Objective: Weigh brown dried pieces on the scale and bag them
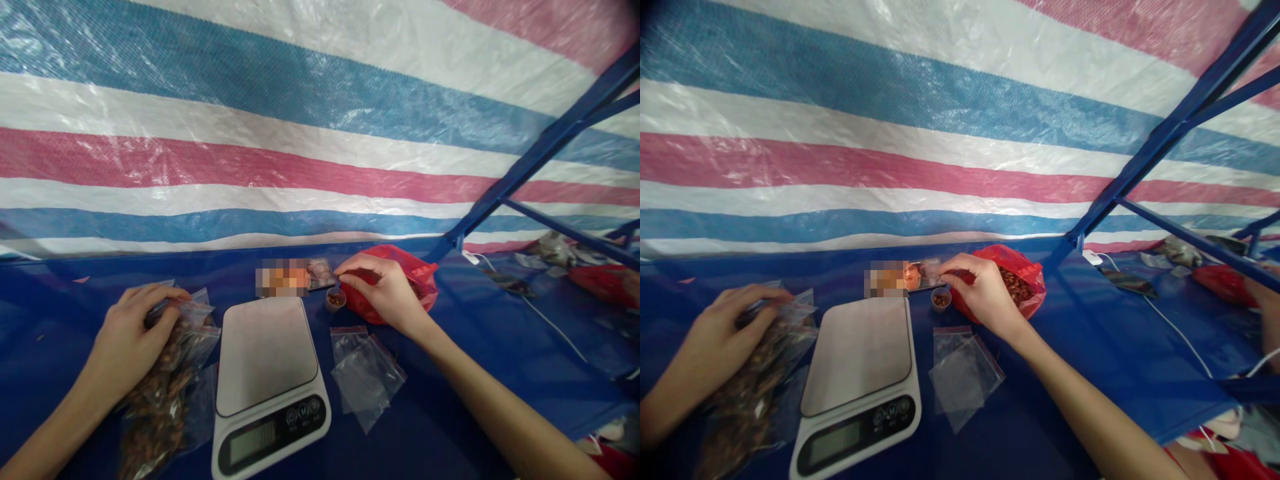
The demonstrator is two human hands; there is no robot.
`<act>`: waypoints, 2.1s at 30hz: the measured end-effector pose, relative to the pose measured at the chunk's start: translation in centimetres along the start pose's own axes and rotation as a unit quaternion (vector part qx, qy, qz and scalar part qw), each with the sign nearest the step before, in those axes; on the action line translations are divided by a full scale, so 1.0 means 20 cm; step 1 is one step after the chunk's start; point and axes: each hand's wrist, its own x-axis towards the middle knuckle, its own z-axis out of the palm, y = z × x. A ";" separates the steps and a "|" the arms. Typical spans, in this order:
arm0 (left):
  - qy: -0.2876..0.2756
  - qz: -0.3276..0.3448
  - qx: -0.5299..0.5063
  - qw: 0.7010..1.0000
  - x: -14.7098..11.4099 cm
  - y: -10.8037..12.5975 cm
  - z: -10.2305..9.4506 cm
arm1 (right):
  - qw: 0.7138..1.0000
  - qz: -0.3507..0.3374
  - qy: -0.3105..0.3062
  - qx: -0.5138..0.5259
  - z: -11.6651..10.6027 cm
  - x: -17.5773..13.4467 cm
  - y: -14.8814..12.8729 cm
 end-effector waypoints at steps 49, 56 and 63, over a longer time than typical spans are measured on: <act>-0.009 -0.008 -0.014 1.000 -0.01 0.08 -0.02 | 0.921 -0.007 -0.092 -0.379 -0.29 -0.16 0.47; -0.002 -0.010 -0.020 1.000 -0.02 0.09 -0.02 | 0.943 -0.005 -0.063 -0.328 -0.31 -0.12 0.42; 0.001 -0.004 -0.010 1.000 -0.02 0.05 0.00 | 0.944 -0.001 0.018 -0.329 -0.36 -0.11 0.31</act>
